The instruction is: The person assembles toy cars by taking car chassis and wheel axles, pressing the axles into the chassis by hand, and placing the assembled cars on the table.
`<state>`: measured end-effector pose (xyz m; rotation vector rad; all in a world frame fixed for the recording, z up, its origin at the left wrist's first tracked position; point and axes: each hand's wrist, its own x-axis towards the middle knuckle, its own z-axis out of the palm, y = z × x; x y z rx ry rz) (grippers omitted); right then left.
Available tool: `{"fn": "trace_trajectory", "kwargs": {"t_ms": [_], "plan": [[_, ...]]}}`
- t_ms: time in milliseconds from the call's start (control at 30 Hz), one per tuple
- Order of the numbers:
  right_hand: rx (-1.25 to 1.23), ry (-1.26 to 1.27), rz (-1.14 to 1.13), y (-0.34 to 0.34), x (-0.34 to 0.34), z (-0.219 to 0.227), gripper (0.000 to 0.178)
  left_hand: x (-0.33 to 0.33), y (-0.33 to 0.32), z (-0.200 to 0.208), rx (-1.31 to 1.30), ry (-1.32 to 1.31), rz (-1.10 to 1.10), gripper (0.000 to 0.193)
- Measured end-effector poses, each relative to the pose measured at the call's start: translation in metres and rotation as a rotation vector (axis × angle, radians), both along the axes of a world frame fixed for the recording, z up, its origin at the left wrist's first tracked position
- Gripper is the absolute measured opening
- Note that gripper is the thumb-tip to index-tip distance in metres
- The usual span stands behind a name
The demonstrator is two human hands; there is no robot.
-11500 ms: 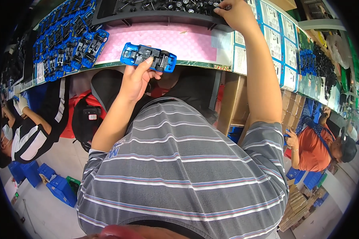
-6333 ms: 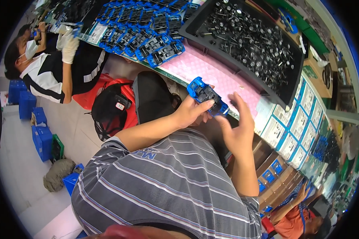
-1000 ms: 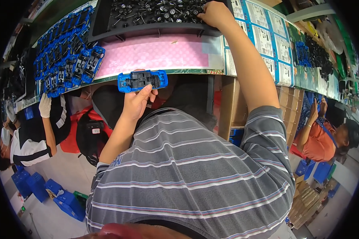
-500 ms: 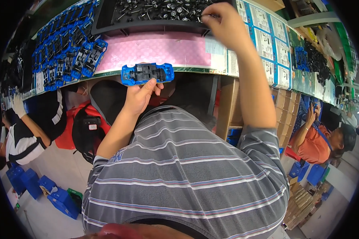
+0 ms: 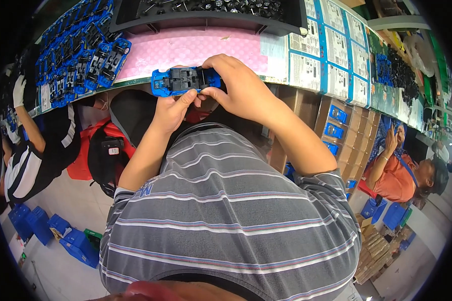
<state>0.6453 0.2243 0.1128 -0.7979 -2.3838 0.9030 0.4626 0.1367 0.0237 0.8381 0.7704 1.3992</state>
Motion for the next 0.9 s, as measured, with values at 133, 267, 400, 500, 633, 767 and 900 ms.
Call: {"fn": "trace_trajectory", "kwargs": {"t_ms": [133, 267, 400, 500, 633, 767, 900], "plan": [[0.053, 0.064, 0.003, 0.032, 0.009, 0.017, 0.035, -0.004, -0.004, 0.001, -0.041, -0.039, -0.002, 0.047], [0.199, -0.002, -0.381, 0.109, 0.018, 0.048, 0.02, 0.0, -0.008, 0.009, -0.063, -0.085, 0.036, 0.045], [0.138, -0.351, -0.381, 0.184, 0.03, 0.013, 0.021, -0.002, -0.007, 0.004, -0.039, -0.072, -0.002, 0.048], [0.24, -0.385, -0.34, 0.192, 0.025, 0.003, 0.021, -0.004, -0.012, 0.004, -0.048, -0.076, 0.048, 0.049], [0.186, 0.136, -0.552, 0.15, 0.023, 0.035, 0.016, -0.007, -0.014, 0.014, -0.108, -0.072, 0.166, 0.05], [-0.044, 0.351, -0.145, 0.066, -0.016, 0.027, 0.018, -0.009, -0.012, 0.011, -0.077, -0.031, 0.161, 0.042], [-0.066, 0.144, 0.062, -0.002, -0.061, 0.03, 0.039, -0.007, -0.009, 0.005, -0.061, 0.025, 0.111, 0.032]]}}
